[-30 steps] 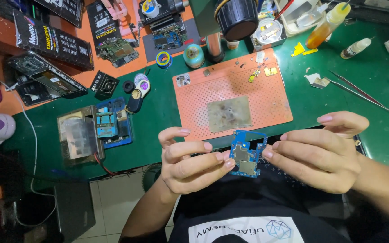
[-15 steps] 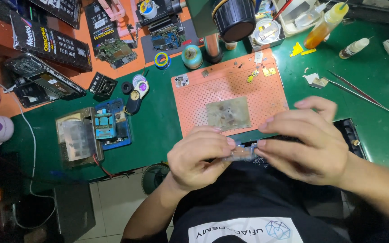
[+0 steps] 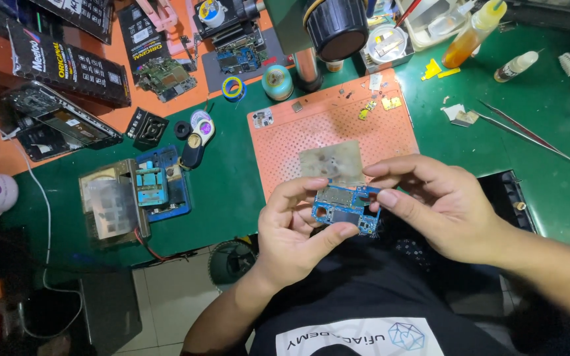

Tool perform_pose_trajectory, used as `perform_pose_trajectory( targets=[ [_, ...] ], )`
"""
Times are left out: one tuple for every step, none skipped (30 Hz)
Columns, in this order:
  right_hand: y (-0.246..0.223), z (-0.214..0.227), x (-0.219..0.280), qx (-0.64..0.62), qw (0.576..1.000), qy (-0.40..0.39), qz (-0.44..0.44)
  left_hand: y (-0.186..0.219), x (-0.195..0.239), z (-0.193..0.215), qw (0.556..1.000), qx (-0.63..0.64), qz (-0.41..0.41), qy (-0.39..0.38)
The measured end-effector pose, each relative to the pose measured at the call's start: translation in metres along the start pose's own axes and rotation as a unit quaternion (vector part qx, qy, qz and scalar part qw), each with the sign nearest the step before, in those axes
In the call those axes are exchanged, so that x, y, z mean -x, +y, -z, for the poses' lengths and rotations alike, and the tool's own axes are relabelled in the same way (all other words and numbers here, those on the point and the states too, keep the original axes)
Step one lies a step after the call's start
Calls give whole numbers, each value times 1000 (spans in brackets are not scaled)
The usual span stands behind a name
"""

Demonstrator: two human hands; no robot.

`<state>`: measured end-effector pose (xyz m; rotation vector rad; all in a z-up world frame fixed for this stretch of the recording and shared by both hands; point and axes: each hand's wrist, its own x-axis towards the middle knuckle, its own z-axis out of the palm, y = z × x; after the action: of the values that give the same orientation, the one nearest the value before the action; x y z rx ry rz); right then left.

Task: The person handles a small black fan and a blue circuit board on a workbench. They then pick up a disassembled smartphone chassis containing a battery and connect a ribbon cable to the internal components.

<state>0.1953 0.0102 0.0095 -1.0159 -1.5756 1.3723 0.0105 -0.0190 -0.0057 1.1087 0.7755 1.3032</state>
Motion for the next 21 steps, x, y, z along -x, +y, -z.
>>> perform_pose_trajectory(
  targets=[
    [2, 1, 1, -66, 996, -15, -59, -1, 0, 0, 998, -45, -22, 22],
    [2, -1, 1, -67, 996, -14, -59, -1, 0, -1, 998, -45, -22, 22],
    [2, -2, 1, -34, 999, -11, -40, -1, -1, -2, 995, -86, -53, 17],
    [2, -4, 1, 0, 1000, -8, -21, 0, -1, -4, 988, -127, -84, 12],
    [0, -4, 0, -1, 1000, -8, -21, 1, -1, -3, 988, -127, -83, 12],
    [-1, -4, 0, 59, 998, 0, 13, 3, -1, -3, 991, -120, -66, 6],
    [-3, -3, -1, 119, 992, 8, 47, 4, -1, -3, 992, -114, -48, 0],
    [-2, -4, 0, 119, 992, 8, 47, 5, -2, -3, 992, -113, -48, 0],
    [-1, -4, 1, 123, 991, 10, 59, 7, -3, -3, 983, -172, -51, 29],
    [0, -5, 1, 127, 989, 12, 71, 8, -4, -4, 970, -231, -54, 57],
    [0, -6, 0, 127, 989, 13, 71, 7, -4, -5, 970, -231, -54, 57],
    [-1, -7, -2, 126, 987, 15, 104, 6, -3, -5, 972, -214, -74, 58],
    [-2, -8, -4, 124, 983, 18, 136, 4, -3, -6, 974, -196, -93, 58],
    [-2, -7, -4, 125, 983, 18, 136, 5, -4, -7, 975, -196, -93, 58],
    [-2, -7, -5, 134, 975, 20, 179, 6, -4, -7, 971, -201, -120, 49],
    [-1, -7, -6, 142, 965, 21, 221, 7, -5, -8, 967, -205, -146, 41],
    [-3, -6, -6, 142, 964, 20, 222, 6, -6, -7, 967, -206, -146, 41],
    [-4, -5, -5, 179, 950, 24, 254, 5, -6, -5, 958, -219, -182, 27],
    [-5, -4, -4, 216, 933, 27, 286, 4, -6, -4, 948, -232, -216, 12],
    [-6, -3, -4, 215, 933, 27, 285, 3, -7, -4, 948, -232, -216, 12],
    [-7, -3, -4, 236, 919, 27, 315, 2, -7, -3, 939, -231, -254, -3]
  ],
)
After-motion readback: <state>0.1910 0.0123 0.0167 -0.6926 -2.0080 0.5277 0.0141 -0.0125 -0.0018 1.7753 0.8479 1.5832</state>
